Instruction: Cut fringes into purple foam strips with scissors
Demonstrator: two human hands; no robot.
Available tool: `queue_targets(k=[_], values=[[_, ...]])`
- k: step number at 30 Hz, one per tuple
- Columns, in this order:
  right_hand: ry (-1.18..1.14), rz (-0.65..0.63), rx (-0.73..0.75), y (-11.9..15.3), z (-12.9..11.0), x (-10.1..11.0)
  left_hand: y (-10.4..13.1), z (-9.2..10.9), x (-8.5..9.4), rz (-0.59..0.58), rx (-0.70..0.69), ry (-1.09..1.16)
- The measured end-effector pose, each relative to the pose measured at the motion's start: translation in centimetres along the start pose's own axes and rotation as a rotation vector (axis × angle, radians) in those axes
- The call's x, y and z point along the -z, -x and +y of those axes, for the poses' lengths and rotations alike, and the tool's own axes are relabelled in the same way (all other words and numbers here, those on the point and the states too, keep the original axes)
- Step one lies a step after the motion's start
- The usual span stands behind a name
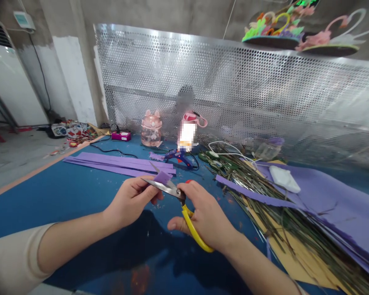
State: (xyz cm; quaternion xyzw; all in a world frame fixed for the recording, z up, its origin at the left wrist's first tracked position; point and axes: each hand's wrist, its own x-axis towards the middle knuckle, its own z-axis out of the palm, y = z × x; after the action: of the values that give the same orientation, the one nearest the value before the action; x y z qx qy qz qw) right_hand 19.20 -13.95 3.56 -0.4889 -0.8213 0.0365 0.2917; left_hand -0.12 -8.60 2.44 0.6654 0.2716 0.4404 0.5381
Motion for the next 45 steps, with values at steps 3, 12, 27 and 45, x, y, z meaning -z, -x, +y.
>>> queue_targets(k=[3,12,27,45], values=[[-0.023,-0.008,-0.027,-0.05,-0.21,0.06,0.17,-0.10,0.00,-0.021,-0.008,-0.023],[-0.014,0.002,-0.046,0.15,-0.20,0.32,0.19,0.16,0.14,-0.039,-0.034,-0.063],[0.044,0.005,-0.057,0.19,0.02,0.44,0.12,0.38,0.06,-0.050,0.013,-0.025],[0.063,-0.049,-0.042,-0.11,0.34,0.49,-0.28,0.30,0.17,0.050,0.031,0.024]])
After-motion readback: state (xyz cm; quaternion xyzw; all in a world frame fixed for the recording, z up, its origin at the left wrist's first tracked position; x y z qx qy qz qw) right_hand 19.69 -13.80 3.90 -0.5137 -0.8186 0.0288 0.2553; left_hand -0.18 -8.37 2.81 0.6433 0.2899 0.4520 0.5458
